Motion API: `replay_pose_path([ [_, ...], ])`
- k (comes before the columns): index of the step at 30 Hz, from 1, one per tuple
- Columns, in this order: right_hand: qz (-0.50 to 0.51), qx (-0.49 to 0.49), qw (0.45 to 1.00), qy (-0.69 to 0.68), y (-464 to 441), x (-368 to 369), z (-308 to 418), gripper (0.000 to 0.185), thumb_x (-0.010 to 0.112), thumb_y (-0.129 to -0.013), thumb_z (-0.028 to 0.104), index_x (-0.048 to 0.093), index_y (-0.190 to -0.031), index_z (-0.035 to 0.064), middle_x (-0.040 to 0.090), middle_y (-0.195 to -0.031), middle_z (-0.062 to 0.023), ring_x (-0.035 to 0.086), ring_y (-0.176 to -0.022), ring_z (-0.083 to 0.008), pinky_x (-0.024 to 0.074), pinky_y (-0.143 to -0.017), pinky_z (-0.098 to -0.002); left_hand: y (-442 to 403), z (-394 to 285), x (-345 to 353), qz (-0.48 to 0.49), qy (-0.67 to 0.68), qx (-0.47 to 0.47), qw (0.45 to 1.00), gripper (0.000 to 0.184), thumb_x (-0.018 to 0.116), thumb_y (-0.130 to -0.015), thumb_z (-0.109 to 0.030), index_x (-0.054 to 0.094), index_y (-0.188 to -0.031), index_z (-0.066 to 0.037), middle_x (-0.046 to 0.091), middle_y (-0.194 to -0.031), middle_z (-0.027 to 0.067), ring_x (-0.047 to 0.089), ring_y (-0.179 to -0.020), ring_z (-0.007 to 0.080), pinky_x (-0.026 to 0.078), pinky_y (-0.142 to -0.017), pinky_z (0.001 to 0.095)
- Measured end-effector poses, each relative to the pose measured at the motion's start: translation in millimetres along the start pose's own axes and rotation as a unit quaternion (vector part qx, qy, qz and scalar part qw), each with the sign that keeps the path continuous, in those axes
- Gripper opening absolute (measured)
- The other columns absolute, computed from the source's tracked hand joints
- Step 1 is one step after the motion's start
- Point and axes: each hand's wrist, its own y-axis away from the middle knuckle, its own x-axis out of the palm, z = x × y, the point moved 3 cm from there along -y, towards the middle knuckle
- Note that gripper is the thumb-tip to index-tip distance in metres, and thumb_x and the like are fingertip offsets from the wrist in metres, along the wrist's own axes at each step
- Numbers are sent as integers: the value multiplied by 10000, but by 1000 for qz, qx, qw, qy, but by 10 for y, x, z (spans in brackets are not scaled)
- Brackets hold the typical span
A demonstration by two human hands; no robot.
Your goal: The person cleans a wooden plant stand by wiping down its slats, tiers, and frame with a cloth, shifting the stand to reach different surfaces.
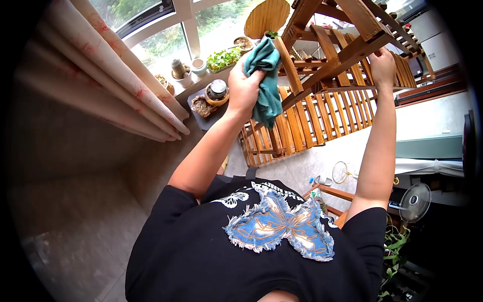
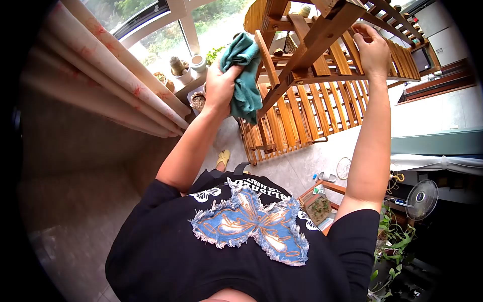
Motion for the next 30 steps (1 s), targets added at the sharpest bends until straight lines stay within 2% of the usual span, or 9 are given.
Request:
replay_pose_path([
  [3, 2, 14, 1000, 28, 7, -24, 37, 310, 645, -950, 296, 752, -1212, 171, 776, -1134, -15, 730, -1037, -164, 537, -914, -320, 29, 39, 49, 18, 62, -35, 997, 358, 615, -952, 0, 590, -1308, 6, 689, -1167, 77, 676, -994, 141, 560, -880, 286],
  [6, -5, 2, 1000, 24, 1, -25, 5, 313, 637, -952, 290, 749, -1220, 173, 776, -1132, -14, 730, -1033, -169, 536, -915, -321, 234, 158, 103, 62, 137, -138, 979, 320, 627, -970, -47, 585, -1283, 4, 685, -1140, 79, 682, -948, 154, 568, -853, 285],
  [13, -1, 17, 999, 33, 18, -63, -22, 357, 634, -935, 339, 745, -1230, 171, 777, -1126, -17, 729, -1023, -180, 532, -915, -330, 457, 234, -44, 95, 82, -140, 982, 406, 682, -934, -46, 567, -1322, -9, 670, -1194, 60, 651, -1052, 129, 528, -943, 288],
  [15, -4, 24, 999, 26, 20, -67, -15, 370, 631, -931, 359, 744, -1229, 172, 777, -1123, -21, 729, -1024, -183, 530, -914, -335, 392, 130, -158, 125, 5, -64, 990, 399, 636, -922, 41, 603, -1318, 0, 690, -1212, 59, 643, -1102, 119, 508, -988, 281],
  [18, -8, -2, 1000, 21, -43, -31, -123, 369, 634, -933, 376, 744, -1228, 182, 779, -1103, -31, 729, -1005, -185, 531, -900, -339, 222, -13, -274, -35, -129, 135, 982, 424, 595, -893, 92, 628, -1310, 24, 724, -1176, 74, 668, -1081, 133, 525, -961, 291],
  [22, -5, -41, 999, -29, -112, 6, -299, 378, 650, -931, 432, 752, -1188, 173, 781, -1043, -46, 726, -941, -209, 529, -851, -363, -173, 4, -193, -11, -227, 252, 941, 366, 664, -912, 20, 655, -1278, 7, 747, -1023, 76, 684, -914, 139, 548, -849, 290],
  [25, -29, -51, 997, -58, -109, 15, -331, 388, 646, -934, 441, 755, -1168, 151, 781, -1035, -56, 725, -931, -226, 527, -846, -373, -213, 188, -74, 50, -326, 350, 877, 495, 643, -854, 56, 641, -1341, -32, 718, -1170, 178, 697, -1058, 294, 521, -983, 363],
  [26, -28, -51, 997, -57, -119, 31, -378, 388, 646, -934, 441, 755, -1168, 151, 781, -1035, -56, 725, -931, -226, 527, -846, -373, -181, 354, -129, 33, -383, 390, 837, 619, 668, -784, 64, 632, -1383, -91, 652, -1341, 176, 643, -1168, 362, 519, -1007, 402],
  [30, -32, -53, 995, -81, -167, 49, -527, 407, 642, -935, 447, 757, -1151, 122, 779, -1033, -76, 724, -928, -245, 527, -848, -374, 5, 660, -249, -8, -522, 377, 765, 641, 680, -793, -5, 643, -1399, -209, 628, -1420, 42, 642, -894, 247, 564, -779, 349],
])
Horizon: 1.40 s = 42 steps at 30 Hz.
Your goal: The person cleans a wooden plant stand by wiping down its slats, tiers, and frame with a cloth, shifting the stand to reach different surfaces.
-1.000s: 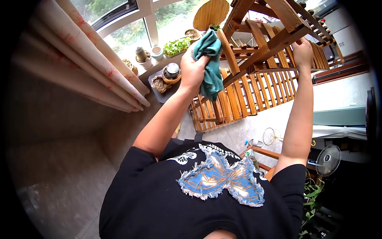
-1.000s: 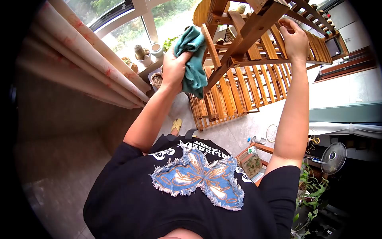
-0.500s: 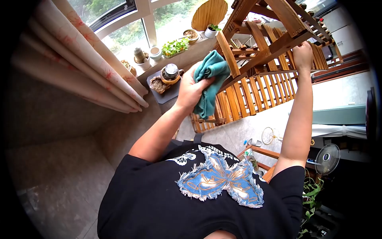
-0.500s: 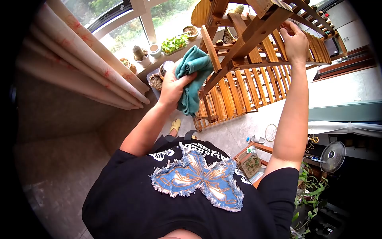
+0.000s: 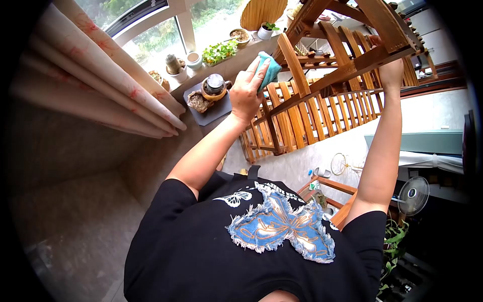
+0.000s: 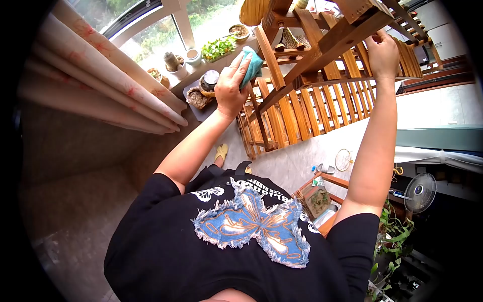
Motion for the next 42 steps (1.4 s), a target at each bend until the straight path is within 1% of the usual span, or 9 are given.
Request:
replay_pose_path([
  [9, -1, -7, 1000, 26, 15, -20, -94, 449, 656, -919, 429, 749, -1140, 49, 773, -1051, -126, 722, -948, -276, 522, -860, -388, 641, 408, 227, 119, -33, -63, 990, 612, 767, -802, -112, 626, -1396, -161, 624, -1407, 59, 664, -1008, 300, 558, -889, 378],
  [15, 8, -6, 1000, 16, 18, -11, 11, 432, 641, -932, 456, 750, -1165, 109, 779, -1045, -81, 721, -951, -248, 519, -860, -369, 464, 153, -130, 271, -16, -96, 958, 569, 632, -775, 40, 668, -1306, -159, 666, -1318, 106, 684, -1039, 348, 569, -881, 399],
  [20, 0, -9, 1000, 25, 60, -20, 199, 415, 640, -935, 472, 748, -1200, 173, 781, -1061, -54, 723, -969, -225, 521, -868, -370, 349, -138, -461, 85, 301, -260, 914, 504, 560, -836, 135, 647, -1314, 3, 732, -1186, 120, 686, -1098, 179, 503, -1009, 313],
  [23, 10, -8, 998, 60, 71, -49, 244, 397, 638, -941, 454, 743, -1223, 195, 780, -1075, -45, 724, -982, -220, 522, -879, -369, 165, -541, -598, 6, 305, -74, 949, 543, 627, -805, 131, 641, -1328, -17, 680, -1289, 176, 673, -1163, 288, 520, -999, 351],
  [27, 39, -13, 997, 63, 21, -4, 218, 366, 639, -952, 406, 732, -1247, 211, 778, -1100, -40, 725, -1006, -216, 522, -893, -363, 339, -775, -445, 69, 132, 47, 988, 697, 723, -705, 31, 652, -1365, -184, 584, -1401, 159, 667, -1137, 350, 595, -860, 408],
  [29, 33, -4, 995, 91, 71, 0, 338, 365, 480, -991, 233, 747, -1231, 164, 765, -1146, -75, 703, -1093, -232, 498, -952, -374, 495, -709, -420, 90, 67, 54, 992, 673, 708, -741, 3, 641, -1377, -206, 595, -1383, 146, 672, -1113, 333, 601, -834, 395],
  [36, 33, -44, 988, 143, -86, -10, -42, 372, 523, -947, 280, 724, -1164, 55, 734, -1139, -180, 674, -1078, -380, 494, -932, -425, 1061, -178, -306, 268, 63, -45, 960, 551, 683, -760, 30, 686, -1265, -191, 628, -1342, 106, 675, -1123, 319, 586, -886, 389],
  [40, 37, -40, 978, 200, -190, 2, -279, 403, 529, -939, 318, 720, -1111, 7, 735, -1082, -204, 669, -1050, -408, 490, -921, -441, 735, -1, -435, 204, 99, -32, 974, 586, 663, -739, 75, 657, -1276, -161, 686, -1208, 137, 662, -1141, 334, 551, -958, 411],
  [42, 19, -35, 982, 182, -159, 37, -257, 407, 544, -931, 327, 720, -1102, 2, 735, -1082, -207, 673, -1039, -404, 492, -914, -440, 505, 202, -381, 70, 99, -89, 989, 543, 642, -756, 84, 648, -1259, -121, 671, -1219, 156, 651, -1135, 368, 528, -971, 435],
])
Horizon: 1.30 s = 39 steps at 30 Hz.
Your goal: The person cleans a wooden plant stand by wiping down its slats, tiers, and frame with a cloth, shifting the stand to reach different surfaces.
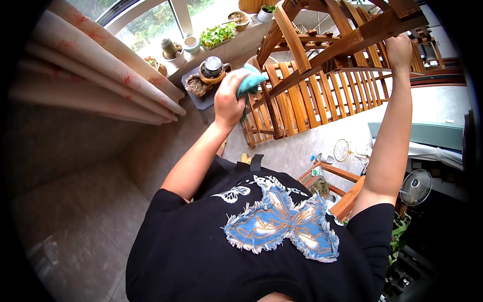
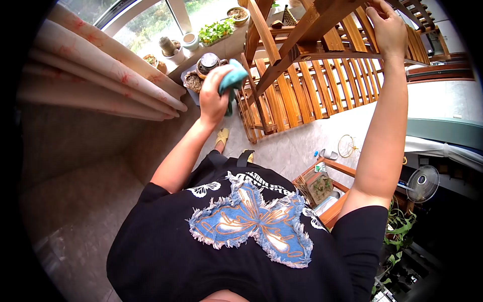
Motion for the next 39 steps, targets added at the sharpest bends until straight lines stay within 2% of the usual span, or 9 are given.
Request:
replay_pose_path([
  [6, 10, 92, 995, -26, 101, -219, 459, 413, 588, -902, 340, 728, -1095, 3, 743, -1071, -202, 693, -982, -370, 502, -867, -427, -334, 315, 399, 64, -32, 0, 997, 526, 662, -782, 39, 641, -1287, -109, 639, -1354, 117, 653, -1103, 360, 539, -958, 406],
  [10, 1, 39, 999, -25, 31, -150, 302, 424, 600, -895, 357, 732, -1102, 12, 750, -1054, -194, 697, -973, -360, 505, -862, -421, -25, 272, 438, 83, -99, -8, 992, 667, 643, -734, 70, 650, -1350, -188, 618, -1423, 20, 672, -1045, 308, 563, -895, 380],
  [17, 5, 43, 999, -20, -60, -11, -40, 474, 625, -897, 415, 733, -1148, 28, 750, -1119, -179, 709, -1024, -336, 514, -895, -392, 315, -1, 275, 151, -115, 21, 982, 617, 671, -780, 10, 658, -1349, -228, 629, -1414, -17, 667, -948, 264, 575, -828, 352],
  [24, 3, 27, 999, -45, -101, 57, -62, 529, 668, -925, 488, 718, -1210, 46, 760, -1130, -126, 718, -1037, -262, 513, -909, -351, 762, -48, 207, 241, -32, -43, 969, 646, 627, -699, 99, 676, -1296, -144, 648, -1381, 51, 656, -1111, 318, 539, -952, 384],
  [27, -7, 29, 996, -84, -16, 14, 134, 490, 654, -945, 486, 723, -1222, 88, 763, -1119, -104, 718, -1025, -245, 511, -911, -353, 889, -75, 190, 191, 24, -54, 980, 623, 663, -720, 59, 662, -1307, -152, 652, -1360, 68, 634, -1203, 332, 536, -988, 397],
  [28, -4, 19, 987, -163, 258, -364, 879, 352, 690, -902, 207, 708, -1193, 11, 751, -1104, -175, 712, -1002, -272, 526, -894, -357, 881, -120, 188, 198, 24, -53, 978, 623, 663, -720, 59, 662, -1307, -152, 652, -1360, 68, 634, -1203, 332, 536, -988, 397],
  [30, -5, 13, 987, -160, 210, -352, 884, 346, 685, -901, 198, 705, -1188, 5, 751, -1093, -174, 712, -999, -263, 526, -891, -353, 738, -324, 70, 107, 7, -15, 994, 623, 658, -724, 60, 660, -1312, -145, 652, -1352, 75, 652, -1148, 316, 552, -938, 387],
  [36, -9, 21, 977, -210, 157, -230, 769, 284, 656, -893, 121, 721, -1148, 14, 764, -1085, -119, 701, -996, -206, 526, -903, -331, 690, -466, 267, 218, -154, 102, 958, 599, 690, -726, 10, 680, -1292, -186, 633, -1306, 18, 640, -867, 240, 560, -708, 348],
  [39, -21, 3, 983, -181, 263, -339, 986, 267, 659, -899, 140, 733, -1127, 22, 769, -1070, -121, 710, -1001, -213, 532, -903, -329, 762, -497, 230, 239, -145, 107, 954, 623, 690, -703, 10, 685, -1289, -203, 639, -1295, 1, 631, -850, 229, 557, -687, 342],
])
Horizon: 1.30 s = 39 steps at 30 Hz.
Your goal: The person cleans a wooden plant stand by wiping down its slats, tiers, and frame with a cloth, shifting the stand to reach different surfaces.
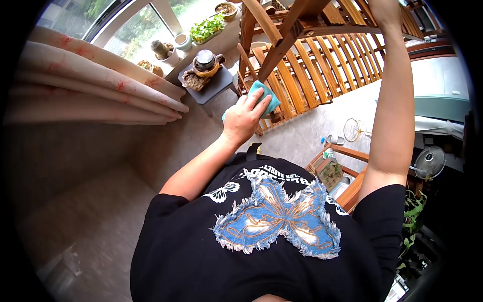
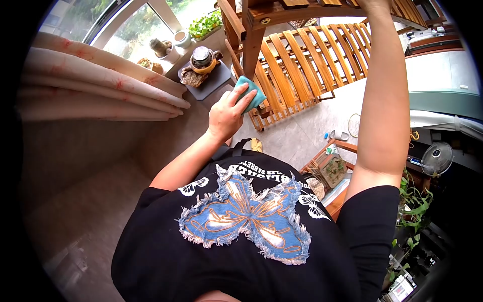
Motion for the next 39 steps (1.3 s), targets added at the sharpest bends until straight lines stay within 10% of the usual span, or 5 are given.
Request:
replay_pose_path([
  [11, -18, 46, 997, 63, -18, 69, 107, 289, 691, -888, 264, 754, -1122, 107, 768, -1108, -108, 717, -1028, -254, 534, -921, -377, 33, -237, -136, 9, 35, 177, 984, 559, 692, -722, -61, 687, -1263, -203, 634, -1326, -56, 571, -797, 184, 532, -621, 289],
  [28, -4, 50, 999, 5, -157, 133, -152, 269, 676, -888, 182, 735, -1109, 40, 770, -1037, -115, 717, -962, -219, 537, -878, -335, 97, -150, -121, 48, -29, 162, 985, 494, 688, -743, -94, 701, -1201, -278, 612, -1368, -125, 566, -816, 150, 511, -584, 270],
  [35, -8, 20, 998, -56, -126, 163, -105, 245, 652, -879, 84, 729, -1104, 22, 764, -1007, -92, 703, -945, -182, 534, -862, -315, 158, 316, -250, -116, 117, -97, 982, 485, 648, -744, 45, 718, -1192, -126, 702, -1246, 55, 671, -946, 252, 556, -834, 333],
  [38, 3, 18, 998, -53, -150, 153, -222, 264, 649, -883, 72, 728, -1129, 22, 763, -1019, -93, 696, -956, -174, 526, -879, -307, 87, 786, -33, -195, 357, -309, 860, 473, 590, -797, 85, 687, -1243, -38, 725, -1194, 101, 682, -1113, 232, 487, -1010, 312],
  [39, 18, 9, 1000, 20, -234, 157, -525, 351, 647, -917, 289, 726, -1184, 75, 762, -1070, -88, 705, -993, -207, 517, -897, -332, 35, 945, 75, -209, 428, -364, 801, 428, 591, -858, 68, 667, -1271, -12, 727, -1187, 70, 670, -1099, 165, 484, -990, 288],
])
